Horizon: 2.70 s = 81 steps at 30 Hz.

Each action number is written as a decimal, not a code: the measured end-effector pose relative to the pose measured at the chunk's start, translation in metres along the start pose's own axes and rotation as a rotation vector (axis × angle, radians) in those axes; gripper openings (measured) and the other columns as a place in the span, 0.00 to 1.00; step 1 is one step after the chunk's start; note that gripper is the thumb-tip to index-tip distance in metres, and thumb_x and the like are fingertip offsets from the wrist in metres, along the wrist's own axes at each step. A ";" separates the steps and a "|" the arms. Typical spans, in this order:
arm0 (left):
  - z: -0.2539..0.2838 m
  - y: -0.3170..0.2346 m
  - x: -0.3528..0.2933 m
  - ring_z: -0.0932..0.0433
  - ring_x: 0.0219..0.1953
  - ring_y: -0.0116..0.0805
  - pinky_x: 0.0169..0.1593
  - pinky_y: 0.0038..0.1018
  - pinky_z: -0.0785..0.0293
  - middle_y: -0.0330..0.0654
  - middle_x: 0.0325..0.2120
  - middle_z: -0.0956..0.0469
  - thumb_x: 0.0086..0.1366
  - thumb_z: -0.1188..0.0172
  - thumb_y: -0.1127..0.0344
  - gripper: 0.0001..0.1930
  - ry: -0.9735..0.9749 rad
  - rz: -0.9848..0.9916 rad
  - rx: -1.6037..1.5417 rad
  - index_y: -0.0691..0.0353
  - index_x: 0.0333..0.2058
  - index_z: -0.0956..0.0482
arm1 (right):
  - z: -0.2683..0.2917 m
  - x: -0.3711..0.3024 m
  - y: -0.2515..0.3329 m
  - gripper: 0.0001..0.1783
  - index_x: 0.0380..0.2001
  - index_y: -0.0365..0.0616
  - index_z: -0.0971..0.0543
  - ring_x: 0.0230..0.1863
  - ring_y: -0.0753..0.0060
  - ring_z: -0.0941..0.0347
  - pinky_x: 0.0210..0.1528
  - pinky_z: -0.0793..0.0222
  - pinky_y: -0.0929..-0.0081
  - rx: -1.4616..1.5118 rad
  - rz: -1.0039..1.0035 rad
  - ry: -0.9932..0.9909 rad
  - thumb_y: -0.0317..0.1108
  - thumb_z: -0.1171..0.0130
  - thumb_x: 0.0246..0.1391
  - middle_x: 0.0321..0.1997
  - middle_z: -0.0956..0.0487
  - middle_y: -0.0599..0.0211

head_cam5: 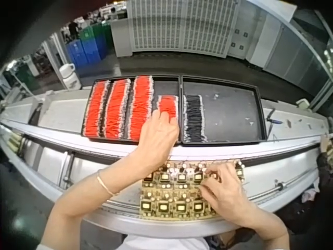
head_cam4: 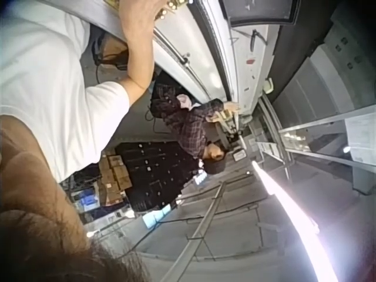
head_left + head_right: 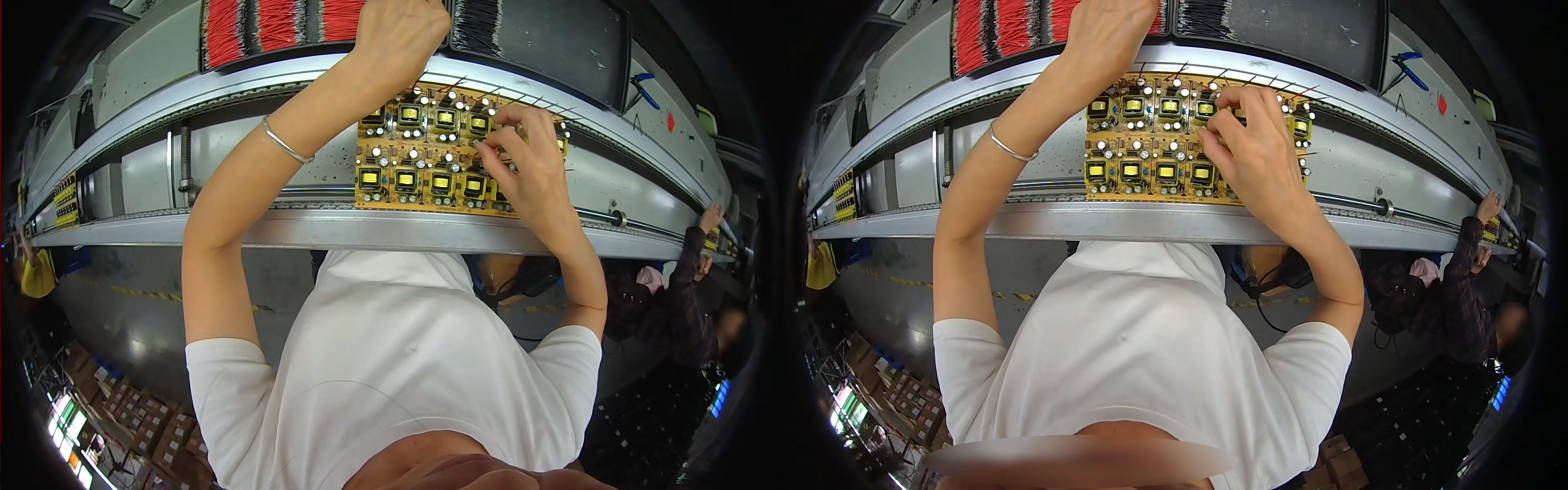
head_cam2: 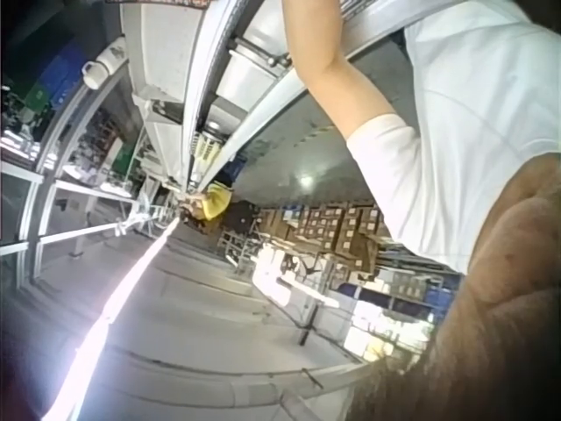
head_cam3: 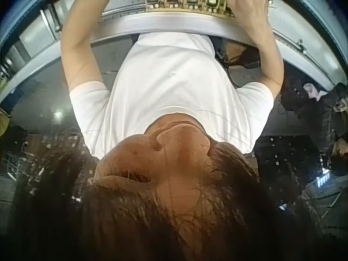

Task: The person inserts electronic components into circuit board panels by hand, taking the components from a tray and placing them into the circuit boards.

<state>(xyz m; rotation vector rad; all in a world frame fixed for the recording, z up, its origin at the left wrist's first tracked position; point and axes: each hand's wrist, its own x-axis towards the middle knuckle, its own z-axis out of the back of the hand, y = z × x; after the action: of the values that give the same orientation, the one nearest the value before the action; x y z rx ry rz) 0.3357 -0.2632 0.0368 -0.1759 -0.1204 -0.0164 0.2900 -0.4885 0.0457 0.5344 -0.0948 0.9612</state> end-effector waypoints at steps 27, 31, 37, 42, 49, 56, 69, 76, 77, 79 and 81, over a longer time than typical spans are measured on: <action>0.028 0.004 -0.063 0.28 0.18 0.34 0.25 0.28 0.30 0.42 0.22 0.19 0.56 0.38 0.76 0.07 -0.513 -0.167 -0.597 0.66 0.34 0.16 | -0.015 0.119 -0.054 0.06 0.39 0.41 0.21 0.32 0.61 0.29 0.37 0.30 0.67 -0.384 -0.041 0.215 0.25 0.42 0.56 0.35 0.23 0.64; 0.028 -0.001 -0.080 0.31 0.19 0.23 0.25 0.21 0.33 0.36 0.22 0.20 0.58 0.37 0.77 0.06 -0.206 -0.006 -0.885 0.65 0.35 0.17 | -0.018 0.122 -0.059 0.04 0.29 0.35 0.26 0.34 0.46 0.27 0.38 0.27 0.57 -0.230 -0.015 0.234 0.25 0.46 0.55 0.32 0.25 0.50; 0.022 -0.017 -0.090 0.30 0.21 0.22 0.26 0.19 0.33 0.37 0.24 0.19 0.57 0.36 0.76 0.06 0.018 -0.029 -0.907 0.66 0.34 0.15 | -0.012 0.116 -0.058 0.04 0.29 0.34 0.26 0.34 0.46 0.27 0.38 0.27 0.56 -0.152 0.029 0.140 0.25 0.46 0.54 0.32 0.26 0.50; 0.011 -0.023 -0.093 0.30 0.22 0.24 0.27 0.21 0.32 0.37 0.22 0.20 0.56 0.36 0.76 0.04 0.052 -0.101 -0.870 0.67 0.31 0.16 | -0.002 0.107 -0.051 0.04 0.29 0.34 0.26 0.34 0.46 0.27 0.38 0.28 0.57 -0.148 0.055 0.051 0.25 0.46 0.54 0.33 0.25 0.50; 0.006 -0.027 -0.093 0.30 0.21 0.28 0.27 0.25 0.31 0.40 0.22 0.20 0.55 0.36 0.76 0.04 0.013 -0.188 -0.787 0.68 0.30 0.16 | 0.011 0.083 -0.032 0.08 0.40 0.41 0.22 0.27 0.64 0.30 0.33 0.31 0.70 -0.116 0.025 -0.045 0.24 0.43 0.57 0.33 0.21 0.64; 0.003 -0.033 -0.090 0.22 0.26 0.43 0.35 0.35 0.23 0.47 0.22 0.18 0.54 0.38 0.75 0.03 -0.011 -0.240 -0.754 0.67 0.26 0.17 | 0.018 0.073 -0.027 0.13 0.46 0.44 0.21 0.24 0.75 0.31 0.30 0.33 0.77 -0.001 0.121 -0.136 0.22 0.42 0.57 0.32 0.19 0.71; 0.003 -0.036 -0.094 0.26 0.28 0.36 0.34 0.29 0.27 0.41 0.26 0.19 0.56 0.37 0.77 0.07 0.077 -0.382 -0.640 0.62 0.34 0.16 | 0.041 0.043 -0.023 0.09 0.40 0.37 0.19 0.28 0.79 0.28 0.36 0.30 0.82 0.058 -0.041 -0.054 0.22 0.39 0.55 0.31 0.18 0.71; 0.006 -0.037 -0.096 0.25 0.30 0.36 0.35 0.30 0.26 0.40 0.29 0.20 0.56 0.37 0.76 0.11 0.116 -0.438 -0.548 0.61 0.40 0.18 | 0.058 0.026 -0.006 0.05 0.35 0.36 0.18 0.30 0.78 0.27 0.37 0.30 0.83 0.197 -0.222 -0.008 0.22 0.37 0.53 0.34 0.17 0.69; 0.007 -0.037 -0.096 0.25 0.30 0.36 0.35 0.30 0.26 0.40 0.30 0.20 0.56 0.36 0.76 0.12 0.059 -0.456 -0.579 0.61 0.41 0.18 | 0.059 0.021 -0.006 0.05 0.34 0.36 0.19 0.31 0.78 0.28 0.38 0.30 0.82 0.220 -0.238 0.002 0.22 0.37 0.52 0.34 0.18 0.68; 0.009 -0.035 -0.095 0.25 0.31 0.37 0.35 0.30 0.26 0.40 0.30 0.20 0.56 0.36 0.75 0.14 -0.055 -0.487 -0.639 0.61 0.43 0.19 | 0.060 0.013 -0.006 0.05 0.33 0.36 0.19 0.32 0.77 0.28 0.38 0.31 0.81 0.266 -0.267 0.023 0.21 0.37 0.51 0.35 0.18 0.68; 0.016 -0.033 -0.090 0.25 0.31 0.37 0.35 0.30 0.26 0.40 0.32 0.20 0.56 0.36 0.75 0.15 -0.162 -0.484 -0.651 0.61 0.44 0.19 | 0.057 0.008 -0.007 0.04 0.33 0.36 0.19 0.33 0.76 0.28 0.38 0.31 0.80 0.289 -0.284 0.033 0.21 0.37 0.51 0.35 0.19 0.68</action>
<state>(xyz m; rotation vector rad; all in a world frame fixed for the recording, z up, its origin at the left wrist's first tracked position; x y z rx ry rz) 0.2440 -0.2928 0.0472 -0.7955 -0.3157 -0.5292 0.3091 -0.5132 0.0950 0.7755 0.1494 0.7080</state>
